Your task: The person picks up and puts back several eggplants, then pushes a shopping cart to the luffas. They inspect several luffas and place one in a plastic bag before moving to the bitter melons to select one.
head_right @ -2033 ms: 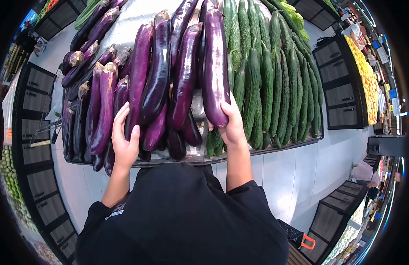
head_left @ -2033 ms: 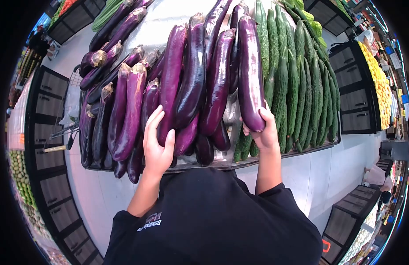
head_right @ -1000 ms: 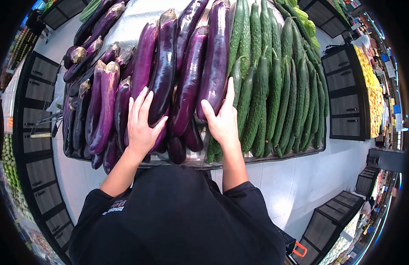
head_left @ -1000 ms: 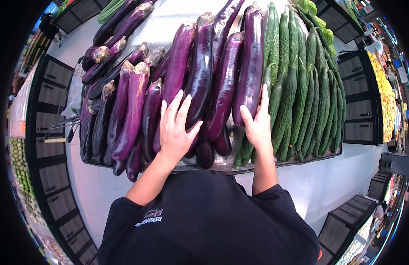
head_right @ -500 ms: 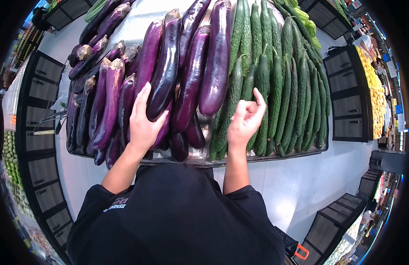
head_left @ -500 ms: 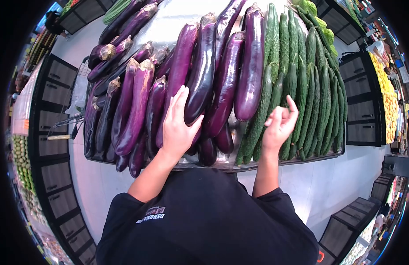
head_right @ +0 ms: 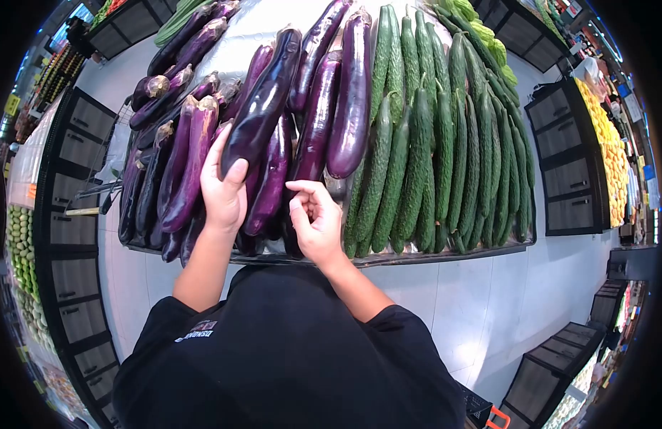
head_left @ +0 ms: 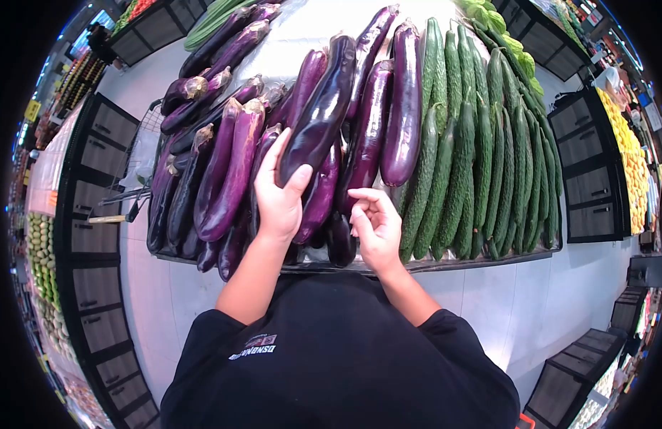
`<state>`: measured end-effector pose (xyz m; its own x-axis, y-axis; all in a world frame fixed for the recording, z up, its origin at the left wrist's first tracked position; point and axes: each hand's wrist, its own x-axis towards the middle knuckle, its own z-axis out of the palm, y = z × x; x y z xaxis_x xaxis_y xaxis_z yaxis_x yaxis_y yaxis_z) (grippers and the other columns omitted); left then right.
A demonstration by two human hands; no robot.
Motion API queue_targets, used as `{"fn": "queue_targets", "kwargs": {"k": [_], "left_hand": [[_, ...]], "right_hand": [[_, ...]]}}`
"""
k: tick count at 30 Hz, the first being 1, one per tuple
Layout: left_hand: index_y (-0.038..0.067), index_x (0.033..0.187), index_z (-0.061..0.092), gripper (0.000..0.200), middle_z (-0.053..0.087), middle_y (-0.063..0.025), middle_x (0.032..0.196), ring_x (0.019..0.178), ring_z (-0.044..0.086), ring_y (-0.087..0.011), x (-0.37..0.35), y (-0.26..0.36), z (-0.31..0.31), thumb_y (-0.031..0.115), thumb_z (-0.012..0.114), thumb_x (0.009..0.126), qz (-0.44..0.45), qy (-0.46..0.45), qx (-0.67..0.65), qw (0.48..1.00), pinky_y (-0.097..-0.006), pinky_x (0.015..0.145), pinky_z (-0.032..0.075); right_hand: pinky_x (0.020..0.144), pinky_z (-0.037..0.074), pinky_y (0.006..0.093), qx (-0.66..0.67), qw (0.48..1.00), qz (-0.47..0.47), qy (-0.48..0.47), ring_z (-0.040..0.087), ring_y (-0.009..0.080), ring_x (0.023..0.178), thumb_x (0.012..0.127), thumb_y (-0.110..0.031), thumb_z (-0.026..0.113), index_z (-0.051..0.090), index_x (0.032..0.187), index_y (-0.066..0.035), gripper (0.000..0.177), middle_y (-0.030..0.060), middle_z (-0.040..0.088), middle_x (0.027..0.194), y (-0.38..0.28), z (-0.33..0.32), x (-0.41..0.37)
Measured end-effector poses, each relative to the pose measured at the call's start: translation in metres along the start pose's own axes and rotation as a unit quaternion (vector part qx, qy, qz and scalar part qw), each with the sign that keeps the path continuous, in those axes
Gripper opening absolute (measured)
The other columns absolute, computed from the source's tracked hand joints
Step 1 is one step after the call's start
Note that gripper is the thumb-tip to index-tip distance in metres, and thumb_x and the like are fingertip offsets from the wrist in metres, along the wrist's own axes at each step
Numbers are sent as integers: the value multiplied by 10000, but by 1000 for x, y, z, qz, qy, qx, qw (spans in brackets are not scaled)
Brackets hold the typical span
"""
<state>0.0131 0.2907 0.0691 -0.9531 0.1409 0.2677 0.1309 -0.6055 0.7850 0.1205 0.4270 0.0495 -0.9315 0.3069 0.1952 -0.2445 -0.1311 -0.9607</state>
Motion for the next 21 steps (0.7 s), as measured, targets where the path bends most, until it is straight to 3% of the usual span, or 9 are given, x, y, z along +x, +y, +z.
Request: {"fn": "queue_targets", "kwargs": {"k": [3,5,7,8,13,21], "left_hand": [[-53,1492,448,697,582,-156,1412,1274,576,-192,1,-13,-1,37,767,879,39,-24,198,979,-341,1097,453],[-18,1478,493,712,608,-158,1398,1259,600,-211,7,-28,-6,51,801,840,113,-27,381,917,-344,1083,463],[11,1475,511,742,617,-167,1408,1288,602,-264,9,-31,0,70,827,807,182,-29,457,870,-372,1106,453],[22,1464,522,756,595,-174,1437,1321,581,-321,9,-31,0,95,847,785,177,-39,461,869,-408,1124,446],[30,1437,540,732,564,-186,1451,1335,556,-350,6,-35,-3,101,852,778,200,-75,527,823,-427,1125,451],[44,1472,510,684,514,-197,1493,1366,518,-369,-9,-27,-7,106,790,850,144,-98,585,792,-433,1137,426]], "right_hand": [[611,438,179,-1,999,18,-27,506,24,695,1002,6,569,608,1251,5,252,-20,565,867,2,0,-5],[616,442,182,-27,999,27,-30,512,24,700,1003,2,566,613,1245,-1,247,-19,570,868,4,-4,-8],[623,447,181,-34,998,34,-31,524,25,716,1003,-3,566,616,1243,-6,245,-18,576,870,6,-8,-11],[617,436,180,-32,999,38,-19,516,19,701,990,8,580,628,1226,-4,242,-26,574,852,7,-10,-13],[616,436,179,-39,998,55,2,514,14,687,972,16,599,639,1215,-10,247,-35,573,834,16,-21,-27],[599,419,193,-41,991,116,-50,470,9,660,953,20,613,630,1239,-12,288,-41,550,803,26,-19,-40]]}}
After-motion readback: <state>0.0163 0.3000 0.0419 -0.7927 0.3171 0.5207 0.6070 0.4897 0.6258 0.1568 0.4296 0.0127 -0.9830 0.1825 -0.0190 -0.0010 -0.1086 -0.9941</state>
